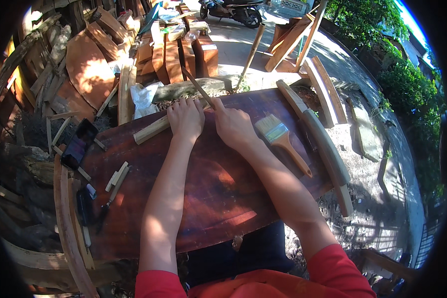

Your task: Brushing dust off a wooden handle and then filing it down in a workshop.

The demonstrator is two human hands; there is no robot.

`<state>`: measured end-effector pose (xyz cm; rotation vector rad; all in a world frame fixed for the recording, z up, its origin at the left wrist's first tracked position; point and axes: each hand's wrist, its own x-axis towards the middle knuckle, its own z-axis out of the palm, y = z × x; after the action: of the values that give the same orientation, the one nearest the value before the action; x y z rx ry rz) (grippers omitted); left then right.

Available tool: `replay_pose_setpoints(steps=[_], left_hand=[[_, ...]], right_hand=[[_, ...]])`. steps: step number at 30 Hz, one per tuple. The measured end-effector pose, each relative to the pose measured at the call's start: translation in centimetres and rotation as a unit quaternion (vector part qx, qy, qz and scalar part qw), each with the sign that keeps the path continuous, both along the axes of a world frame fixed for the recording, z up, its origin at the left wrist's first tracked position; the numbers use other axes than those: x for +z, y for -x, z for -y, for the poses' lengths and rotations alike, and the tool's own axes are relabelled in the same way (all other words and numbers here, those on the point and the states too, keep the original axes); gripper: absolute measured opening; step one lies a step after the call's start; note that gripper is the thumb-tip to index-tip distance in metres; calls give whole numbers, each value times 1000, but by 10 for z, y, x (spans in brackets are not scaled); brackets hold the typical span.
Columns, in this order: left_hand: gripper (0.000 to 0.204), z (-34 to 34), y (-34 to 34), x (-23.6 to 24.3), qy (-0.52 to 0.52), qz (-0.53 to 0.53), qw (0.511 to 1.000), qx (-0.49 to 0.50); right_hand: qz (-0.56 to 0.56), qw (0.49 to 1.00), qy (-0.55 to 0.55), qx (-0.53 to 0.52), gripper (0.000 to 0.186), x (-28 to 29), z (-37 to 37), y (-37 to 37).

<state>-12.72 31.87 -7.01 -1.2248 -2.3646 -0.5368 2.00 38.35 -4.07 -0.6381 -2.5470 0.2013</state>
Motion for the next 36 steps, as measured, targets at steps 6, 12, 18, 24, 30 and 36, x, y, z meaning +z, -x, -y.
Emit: replay_pose_setpoints(steps=[6, 12, 18, 24, 30, 36], left_hand=[[42, -1, 0, 2, 21, 18, 1000, 5], [41, -1, 1, 0, 9, 15, 1000, 5], [42, 0, 0, 2, 13, 15, 1000, 6], [43, 1, -2, 5, 12, 23, 999, 28], [43, 2, -2, 4, 10, 18, 999, 27], [42, 1, -1, 3, 1, 17, 1000, 26]], right_hand=[[-6, 1000, 11, -6, 32, 0, -1, 0], [1, 1000, 15, -4, 32, 0, -1, -2], [8, 1000, 21, -3, 34, 0, -1, -4], [5, 1000, 18, -1, 35, 0, 0, -5], [9, 1000, 26, -6, 36, 0, 1, -5], [4, 1000, 6, -3, 39, -1, 1, -5]])
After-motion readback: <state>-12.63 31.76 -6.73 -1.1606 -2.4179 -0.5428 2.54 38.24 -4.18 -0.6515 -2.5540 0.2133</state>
